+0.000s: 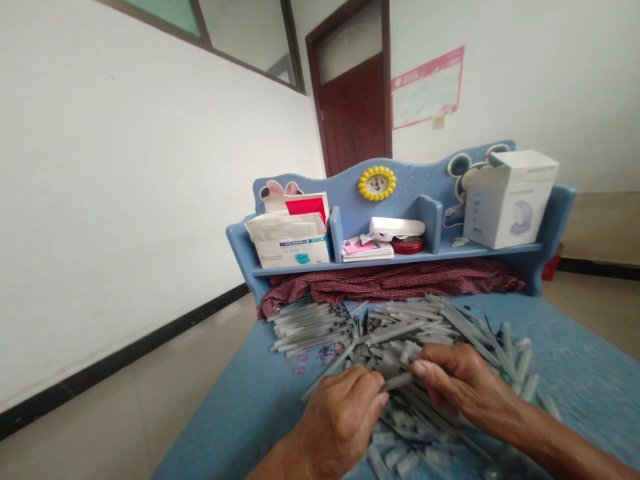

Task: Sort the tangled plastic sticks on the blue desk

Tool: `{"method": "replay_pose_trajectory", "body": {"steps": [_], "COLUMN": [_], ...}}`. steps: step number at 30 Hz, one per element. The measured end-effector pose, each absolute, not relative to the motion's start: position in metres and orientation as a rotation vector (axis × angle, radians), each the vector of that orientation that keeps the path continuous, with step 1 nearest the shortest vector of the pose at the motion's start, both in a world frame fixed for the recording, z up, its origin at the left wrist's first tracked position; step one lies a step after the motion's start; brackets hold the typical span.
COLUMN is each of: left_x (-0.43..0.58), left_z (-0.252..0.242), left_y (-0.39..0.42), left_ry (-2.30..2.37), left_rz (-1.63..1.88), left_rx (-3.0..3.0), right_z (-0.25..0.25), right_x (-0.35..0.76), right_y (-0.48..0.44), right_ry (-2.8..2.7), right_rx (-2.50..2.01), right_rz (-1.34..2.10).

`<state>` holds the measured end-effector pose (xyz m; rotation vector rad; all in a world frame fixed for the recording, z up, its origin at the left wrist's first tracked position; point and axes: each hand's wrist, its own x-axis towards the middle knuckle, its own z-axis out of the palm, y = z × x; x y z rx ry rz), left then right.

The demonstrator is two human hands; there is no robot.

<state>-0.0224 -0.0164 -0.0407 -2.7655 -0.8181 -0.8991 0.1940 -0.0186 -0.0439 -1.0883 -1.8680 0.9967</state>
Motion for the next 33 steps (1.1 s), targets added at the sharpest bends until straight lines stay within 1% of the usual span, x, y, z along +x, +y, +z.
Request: {"method": "replay_pose_trajectory", "body": {"steps": [2, 7, 12, 18, 23, 25, 29, 33], "left_x": [-0.021, -0.021, -0.022, -0.022, -0.021, -0.021, -0.02, -0.018], "left_z": [-0.04, -0.038, -0.039, -0.041, -0.04, -0.041, -0.043, -0.038], "left_y": [-0.016, -0.015, -0.013, -0.009, -0.008, -0.008, -0.009, -0.013], "left_ry": [-0.828, -0.854, -0.845, -0.845, -0.802, -0.781, -0.812, -1.013], "left_rz": [-0.837, -0.809, -0.824, -0.867, -0.888, -0.892, -0.866, -0.766], "left_rx": [-2.798, -2.814, -2.803, -2.784, -2.78, -2.781, -2.833, -2.997], "right_z": [-0.045, -0.043, -0.038, -0.039, -0.04, -0.039, -0.037, -0.033], "right_x": [0.194, 0.194, 0.193, 0.192, 0.192, 0.192, 0.193, 0.196], "right_y": [-0.019, -0.02, -0.021, -0.02, -0.018, -0.017, -0.017, -0.018], "right_ry": [-1.907, -1.807, -1.841, -1.707, -1.786, -1.793, -1.698, -1.706], "right_rx": [-1.119, -1.057, -1.138, -1.01, -1.107, -1.117, -0.985, -0.894], "right_rz": [0.946, 1.131, 1.017, 1.269, 1.051, 1.038, 1.248, 1.295]}}
